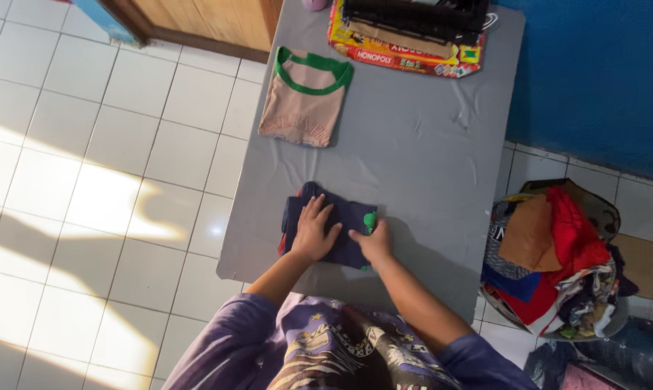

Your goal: The person picks up several garments from a laundry basket and folds them one by one on a table, including a t-shirt, a long-sleeved shirt, and a pair of pants.

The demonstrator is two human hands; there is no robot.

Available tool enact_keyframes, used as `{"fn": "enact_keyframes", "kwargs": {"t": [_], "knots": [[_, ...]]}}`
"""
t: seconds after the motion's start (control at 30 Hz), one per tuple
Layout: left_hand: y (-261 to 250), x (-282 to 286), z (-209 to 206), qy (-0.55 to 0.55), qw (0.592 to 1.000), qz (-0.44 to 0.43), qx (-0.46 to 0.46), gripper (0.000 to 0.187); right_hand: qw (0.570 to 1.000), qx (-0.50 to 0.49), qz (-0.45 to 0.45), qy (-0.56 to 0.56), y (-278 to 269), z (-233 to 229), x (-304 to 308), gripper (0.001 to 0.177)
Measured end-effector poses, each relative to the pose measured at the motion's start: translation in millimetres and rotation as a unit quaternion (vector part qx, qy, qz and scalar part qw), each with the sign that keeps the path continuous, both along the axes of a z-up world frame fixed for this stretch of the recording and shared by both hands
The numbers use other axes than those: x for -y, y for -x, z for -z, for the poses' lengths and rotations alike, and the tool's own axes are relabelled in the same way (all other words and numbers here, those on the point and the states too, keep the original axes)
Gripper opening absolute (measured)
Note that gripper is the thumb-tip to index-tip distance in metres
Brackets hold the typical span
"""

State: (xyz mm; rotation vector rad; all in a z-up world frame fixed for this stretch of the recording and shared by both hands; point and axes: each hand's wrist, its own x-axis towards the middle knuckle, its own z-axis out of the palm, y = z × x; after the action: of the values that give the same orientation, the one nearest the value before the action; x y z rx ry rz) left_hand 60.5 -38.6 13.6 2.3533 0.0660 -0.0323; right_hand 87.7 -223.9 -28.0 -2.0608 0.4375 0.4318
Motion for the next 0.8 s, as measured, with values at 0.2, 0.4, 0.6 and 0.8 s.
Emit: {"fn": "enact_keyframes", "kwargs": {"t": [0.2, 0.4, 0.6, 0.8], "knots": [[-78.0, 43.1, -40.3, 0.172, 0.963, -0.118, -0.169, 0.063, 0.985, 0.072, -0.126, -0.091, -95.4, -102.3, 33.5, 0.038], [-188.6, 53.2, -99.6, 0.737, 0.589, -0.126, -0.305, 0.061, 0.855, 0.383, -0.278, 0.213, -148.7, -213.6, 37.0, 0.038], [-257.4, 34.8, 18.6, 0.718, 0.66, -0.075, -0.208, 0.029, 0.818, 0.393, -0.345, 0.24, -180.2, -149.7, 29.2, 0.037], [-229.1, 34.3, 66.2, 0.354, 0.91, -0.169, -0.134, 0.053, 0.894, 0.241, -0.308, 0.219, -170.2, -59.6, 37.9, 0.049]]}}
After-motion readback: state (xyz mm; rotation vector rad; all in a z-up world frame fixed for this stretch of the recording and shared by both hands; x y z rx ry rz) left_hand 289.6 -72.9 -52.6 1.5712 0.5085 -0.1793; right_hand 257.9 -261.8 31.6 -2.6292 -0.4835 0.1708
